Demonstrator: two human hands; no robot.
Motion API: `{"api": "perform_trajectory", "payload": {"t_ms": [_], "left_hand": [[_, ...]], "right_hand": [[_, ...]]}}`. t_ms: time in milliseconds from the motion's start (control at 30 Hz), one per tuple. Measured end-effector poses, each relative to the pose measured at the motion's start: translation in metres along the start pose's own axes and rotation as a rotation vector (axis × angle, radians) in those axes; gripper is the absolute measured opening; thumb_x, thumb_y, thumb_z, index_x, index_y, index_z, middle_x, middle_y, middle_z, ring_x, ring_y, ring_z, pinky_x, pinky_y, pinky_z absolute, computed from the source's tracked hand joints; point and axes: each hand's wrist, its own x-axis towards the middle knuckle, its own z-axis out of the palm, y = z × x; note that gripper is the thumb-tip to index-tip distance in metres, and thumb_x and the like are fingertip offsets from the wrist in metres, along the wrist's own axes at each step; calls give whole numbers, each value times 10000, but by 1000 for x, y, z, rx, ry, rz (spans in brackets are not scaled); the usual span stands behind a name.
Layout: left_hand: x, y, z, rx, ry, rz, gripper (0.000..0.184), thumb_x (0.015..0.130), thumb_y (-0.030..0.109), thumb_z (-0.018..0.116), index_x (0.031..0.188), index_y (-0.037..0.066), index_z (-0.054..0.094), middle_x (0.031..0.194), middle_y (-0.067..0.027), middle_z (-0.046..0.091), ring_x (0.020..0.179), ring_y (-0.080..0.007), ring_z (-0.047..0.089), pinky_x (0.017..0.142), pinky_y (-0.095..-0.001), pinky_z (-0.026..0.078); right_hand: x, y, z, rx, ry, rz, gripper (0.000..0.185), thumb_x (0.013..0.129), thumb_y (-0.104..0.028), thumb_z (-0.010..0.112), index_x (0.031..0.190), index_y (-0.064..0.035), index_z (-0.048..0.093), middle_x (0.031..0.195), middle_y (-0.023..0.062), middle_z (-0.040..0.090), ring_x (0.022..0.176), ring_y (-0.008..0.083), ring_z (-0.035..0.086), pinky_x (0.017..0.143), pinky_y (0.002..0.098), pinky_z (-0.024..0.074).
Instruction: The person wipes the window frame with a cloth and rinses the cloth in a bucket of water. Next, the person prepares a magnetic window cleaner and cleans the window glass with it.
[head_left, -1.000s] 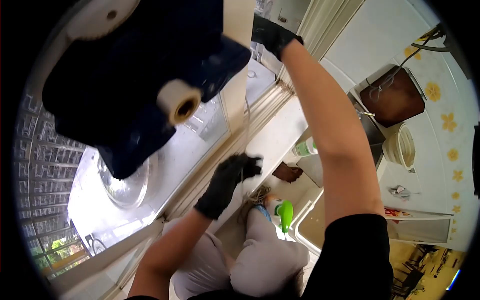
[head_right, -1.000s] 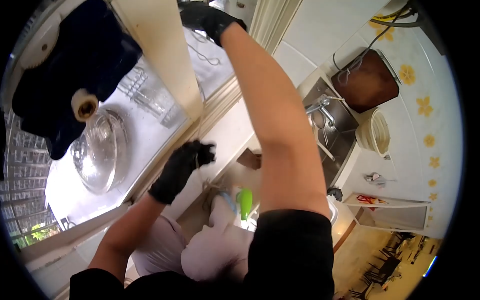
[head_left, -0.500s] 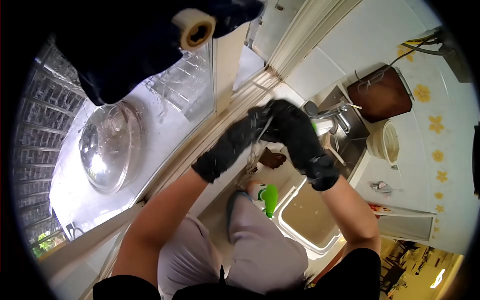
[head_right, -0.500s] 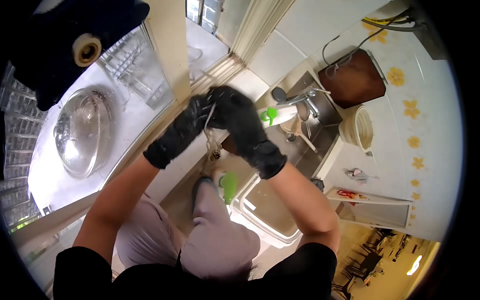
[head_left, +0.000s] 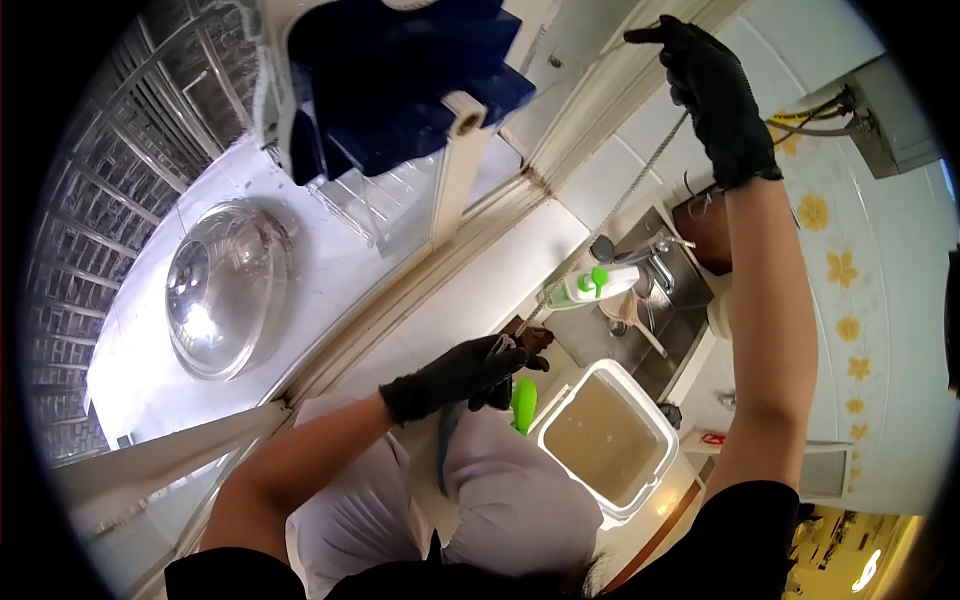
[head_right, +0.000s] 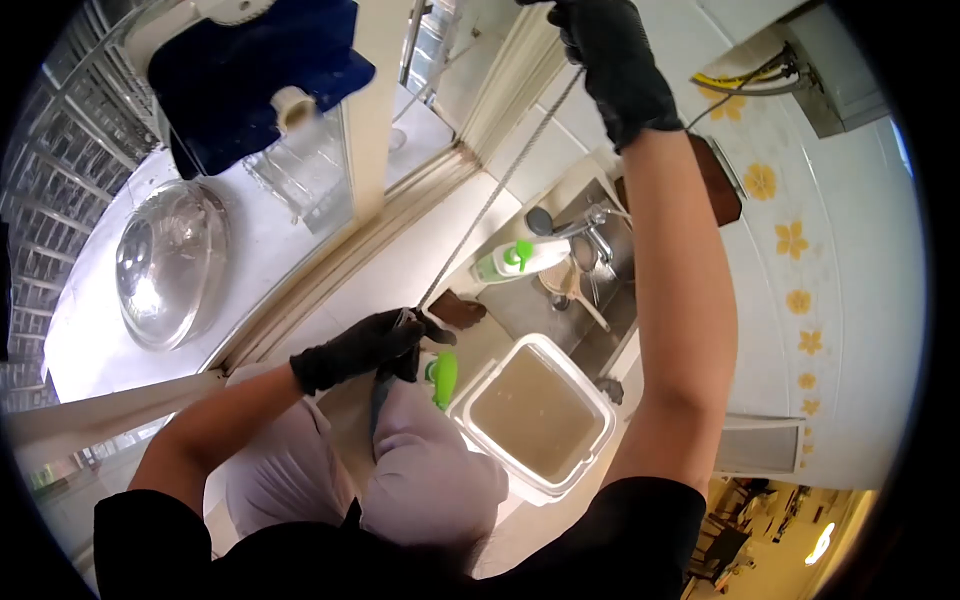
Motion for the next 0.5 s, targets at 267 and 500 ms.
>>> {"api": "perform_trajectory", "payload": {"t_ms": [267,500], "left_hand": [[-47,-47,-8,-282,185,-95,461,986,406,383,1156,28,584,747,-98,651,540,-109,570,472,-224,449],[-69,-93,13,-209,526,-110,297,913,147,475,1159,6,565,956,-75,655,729,-116,587,651,-241,503]], "right_hand": [[81,-33,-21,-176,254,-203,351,951,-299,504,771,-73,703,542,-34,476,391,64,279,361,243,196],[194,-18,6,-556,-34,-361,374,835,-398,645,952,-44,670,758,47,667,624,117,572,515,268,461]]}}
